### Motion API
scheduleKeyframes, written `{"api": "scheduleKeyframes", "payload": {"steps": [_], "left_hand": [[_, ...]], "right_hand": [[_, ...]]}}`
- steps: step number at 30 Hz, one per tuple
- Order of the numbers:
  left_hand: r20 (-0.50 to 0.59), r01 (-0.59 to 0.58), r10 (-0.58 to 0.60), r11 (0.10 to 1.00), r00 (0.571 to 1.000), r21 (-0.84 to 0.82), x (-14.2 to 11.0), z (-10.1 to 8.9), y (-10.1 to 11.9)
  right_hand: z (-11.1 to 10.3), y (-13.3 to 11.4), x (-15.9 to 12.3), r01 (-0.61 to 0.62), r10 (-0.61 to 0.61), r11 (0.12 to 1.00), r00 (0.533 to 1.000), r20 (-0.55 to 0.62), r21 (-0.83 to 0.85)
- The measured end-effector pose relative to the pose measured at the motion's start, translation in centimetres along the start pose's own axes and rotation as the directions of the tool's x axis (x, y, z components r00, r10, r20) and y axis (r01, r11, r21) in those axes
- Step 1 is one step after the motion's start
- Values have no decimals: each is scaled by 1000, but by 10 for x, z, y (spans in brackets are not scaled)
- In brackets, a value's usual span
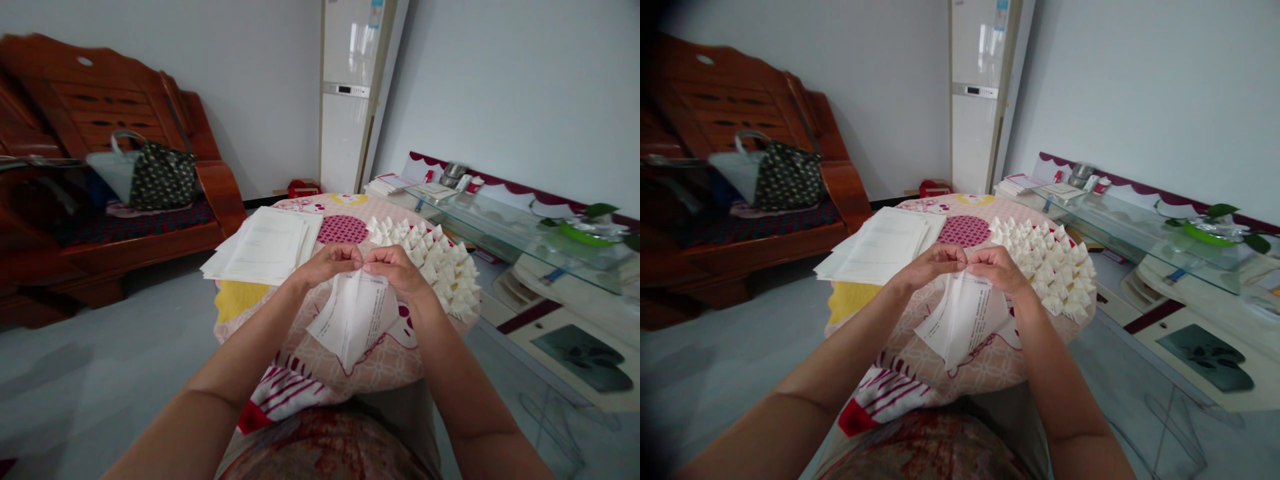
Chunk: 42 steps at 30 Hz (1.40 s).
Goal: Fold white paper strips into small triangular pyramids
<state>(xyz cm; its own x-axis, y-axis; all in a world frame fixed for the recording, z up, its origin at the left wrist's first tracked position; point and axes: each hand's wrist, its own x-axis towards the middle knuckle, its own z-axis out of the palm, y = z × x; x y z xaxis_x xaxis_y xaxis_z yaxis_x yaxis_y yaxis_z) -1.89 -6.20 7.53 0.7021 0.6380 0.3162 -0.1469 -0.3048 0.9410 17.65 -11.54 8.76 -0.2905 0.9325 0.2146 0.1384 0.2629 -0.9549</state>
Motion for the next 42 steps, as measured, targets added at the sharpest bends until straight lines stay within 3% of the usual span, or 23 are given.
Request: {"api": "scheduleKeyframes", "payload": {"steps": [11,14,17,20,27,30,33,36,39,42], "left_hand": [[-95,-23,19,999,995,-46,2,5,-1],[-49,-17,16,1000,999,-25,0,1,2],[99,46,-50,998,994,33,-3,-12,4],[147,98,-112,990,983,98,-7,-29,5],[2,82,-84,977,996,198,-19,-65,29],[-48,96,-85,944,995,316,-16,-81,28],[-63,72,-47,860,997,505,-3,-94,7],[-145,131,-34,661,989,739,11,-92,-25],[-239,257,-93,341,966,904,15,-72,-53],[-244,245,-40,285,969,927,8,-44,-74]], "right_hand": [[2,3,1,34,-34,999,993,-109,-2],[1,1,0,41,-42,999,992,-119,-14],[-2,-2,-3,43,-45,999,991,-127,-19],[-11,-3,-7,6,-8,1000,995,-103,-14],[-50,3,-22,-179,179,983,984,4,42],[-58,12,-22,-132,161,979,969,-187,155],[-54,30,-14,-127,207,968,894,-397,217],[-42,58,-3,-243,273,962,811,-517,127],[-32,88,4,-369,235,924,752,-615,-98],[-30,108,8,-476,171,815,742,-649,-330]]}}
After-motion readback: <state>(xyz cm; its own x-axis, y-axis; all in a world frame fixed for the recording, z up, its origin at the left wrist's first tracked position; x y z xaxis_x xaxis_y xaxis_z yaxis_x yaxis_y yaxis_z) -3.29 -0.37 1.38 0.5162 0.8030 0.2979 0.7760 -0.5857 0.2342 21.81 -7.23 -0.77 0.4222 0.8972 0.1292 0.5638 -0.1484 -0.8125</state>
